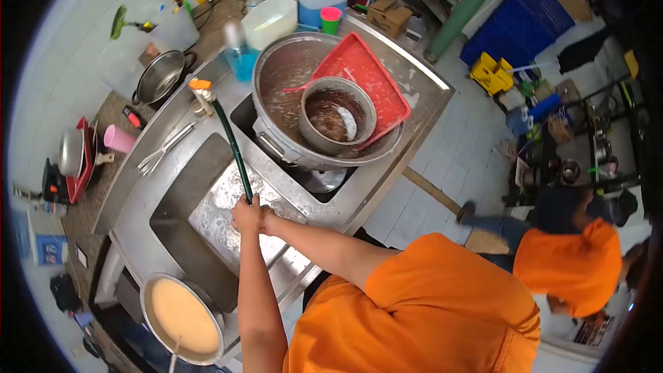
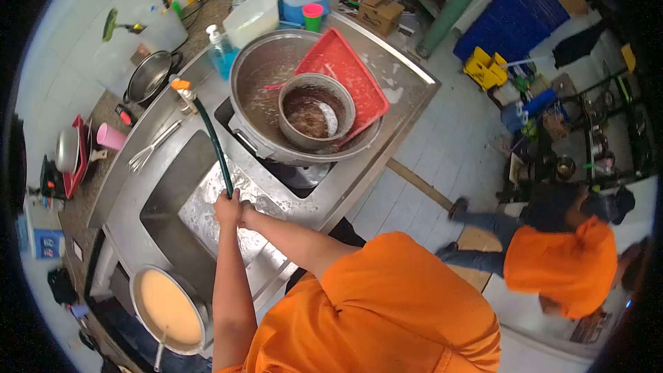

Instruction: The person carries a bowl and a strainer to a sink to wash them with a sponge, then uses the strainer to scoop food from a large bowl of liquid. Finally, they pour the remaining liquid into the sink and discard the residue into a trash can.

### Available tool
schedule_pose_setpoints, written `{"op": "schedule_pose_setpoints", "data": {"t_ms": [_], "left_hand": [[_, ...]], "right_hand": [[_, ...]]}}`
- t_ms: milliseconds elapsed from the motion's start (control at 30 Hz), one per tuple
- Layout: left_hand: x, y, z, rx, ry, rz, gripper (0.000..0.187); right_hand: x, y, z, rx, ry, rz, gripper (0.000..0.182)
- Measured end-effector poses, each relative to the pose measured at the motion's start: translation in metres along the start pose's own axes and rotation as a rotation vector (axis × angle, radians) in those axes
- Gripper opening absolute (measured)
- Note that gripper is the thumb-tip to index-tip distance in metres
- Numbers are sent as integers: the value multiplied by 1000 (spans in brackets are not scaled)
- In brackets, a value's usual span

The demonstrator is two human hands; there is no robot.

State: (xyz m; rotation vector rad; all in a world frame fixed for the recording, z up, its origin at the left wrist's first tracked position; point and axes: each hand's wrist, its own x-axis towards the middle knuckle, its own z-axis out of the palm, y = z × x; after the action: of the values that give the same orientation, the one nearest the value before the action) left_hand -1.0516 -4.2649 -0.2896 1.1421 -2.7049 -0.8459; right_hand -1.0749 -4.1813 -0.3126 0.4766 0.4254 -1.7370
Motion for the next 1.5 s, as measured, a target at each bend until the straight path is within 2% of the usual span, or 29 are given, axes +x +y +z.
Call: {"op": "schedule_pose_setpoints", "data": {"t_ms": [33,133,167,233,267,500,667,900,967,1000,1033,1100,1133,1167,1200,1233,1300,1333,1367,1433,1500], "left_hand": [[-1,3,-3,-7,-9,-6,38],[-1,8,-9,38,-25,8,38],[2,10,-6,40,-32,27,38],[4,3,-6,8,-79,10,39],[6,3,-5,45,-62,9,39],[1,5,-13,-12,-50,33,43],[-9,19,-28,-2,-105,-58,47],[2,-2,-18,-123,-113,62,41],[1,-1,-24,-129,-130,79,40],[7,-11,-20,-157,-139,93,37],[13,-30,-12,-165,-146,107,37],[24,-56,6,-581,-267,-18,37],[15,-41,-1,-588,-282,2,37],[-5,-22,-19,-800,-284,-216,40],[-17,-8,-30,-999,-283,-443,45],[-19,-9,-26,-999,-298,-429,45],[-24,-31,-17,-1563,-394,-529,47],[-25,-41,-6,-1563,-410,-519,47],[-26,-52,7,-1624,-399,-529,39],[-9,-77,48,-1681,-396,-537,33],[35,-103,88,-1063,-596,-1154,26]], "right_hand": [[16,4,-2,16,-8,-16,21],[65,19,-37,-819,220,-194,24],[49,8,-26,-809,227,-212,24],[18,2,-7,-306,103,-114,22],[35,9,-7,-48,148,-147,31],[51,18,-14,-183,191,-212,31],[50,16,-11,-305,252,-289,31],[35,6,-3,-479,365,-388,32],[12,-7,7,-1062,449,-279,34],[12,-7,8,-1245,473,-422,33],[41,-5,-10,-1313,448,-467,30],[62,-14,-20,-1171,334,-494,36],[40,-14,2,-883,326,-566,48],[49,-13,2,-970,381,-709,50],[42,-19,10,-962,313,-727,47],[32,-22,25,-954,241,-744,45],[4,-46,55,-1056,172,-263,50],[-4,-44,67,-1099,277,-289,47],[25,-37,53,-1138,295,-472,30],[20,-35,59,-1204,303,-478,29],[19,-35,60,-1239,255,-453,28]]}}
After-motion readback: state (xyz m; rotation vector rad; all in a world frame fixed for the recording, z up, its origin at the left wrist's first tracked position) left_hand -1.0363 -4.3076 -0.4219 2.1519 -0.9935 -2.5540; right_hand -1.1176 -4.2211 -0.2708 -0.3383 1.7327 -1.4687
